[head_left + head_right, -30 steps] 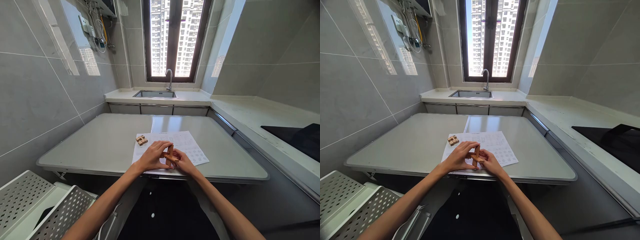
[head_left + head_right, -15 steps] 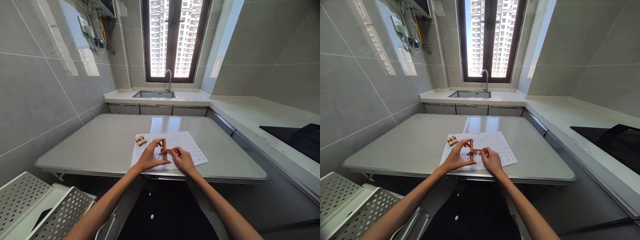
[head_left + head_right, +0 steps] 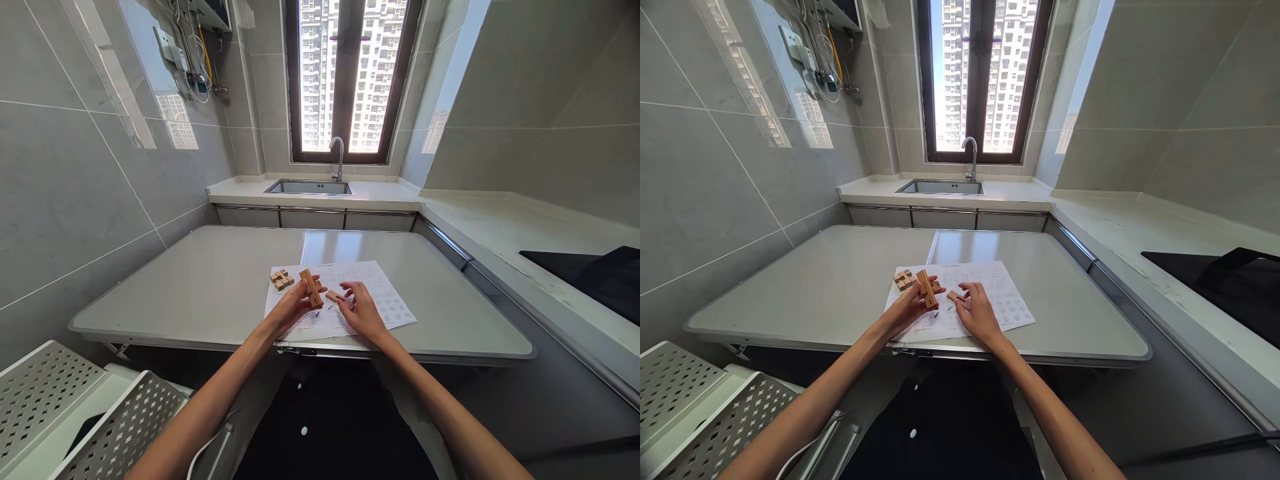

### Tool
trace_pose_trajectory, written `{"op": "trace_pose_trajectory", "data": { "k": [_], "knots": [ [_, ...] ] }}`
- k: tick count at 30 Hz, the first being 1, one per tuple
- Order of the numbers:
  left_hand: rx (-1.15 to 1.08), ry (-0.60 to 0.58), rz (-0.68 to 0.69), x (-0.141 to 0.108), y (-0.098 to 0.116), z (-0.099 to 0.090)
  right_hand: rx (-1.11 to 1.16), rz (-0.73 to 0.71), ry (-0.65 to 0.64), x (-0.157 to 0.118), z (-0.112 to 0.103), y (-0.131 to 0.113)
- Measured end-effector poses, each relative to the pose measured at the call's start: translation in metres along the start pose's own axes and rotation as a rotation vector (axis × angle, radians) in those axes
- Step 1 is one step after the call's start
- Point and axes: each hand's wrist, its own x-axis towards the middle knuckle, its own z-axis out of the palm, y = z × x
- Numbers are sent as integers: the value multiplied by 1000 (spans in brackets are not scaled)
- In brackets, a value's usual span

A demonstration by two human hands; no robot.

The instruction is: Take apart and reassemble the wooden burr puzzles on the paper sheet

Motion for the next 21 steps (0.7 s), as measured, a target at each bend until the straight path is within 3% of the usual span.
{"op": "trace_pose_trajectory", "data": {
  "k": [7,13,21],
  "knots": [
    [-232,-129,-104,-5,4,5,144,-224,-185,19,1,-29],
    [-393,-169,-194,-8,3,0,87,-256,-236,23,2,-26],
    [-406,-130,-219,-12,-4,-4,-57,-315,-253,21,-9,-25]
  ]
}}
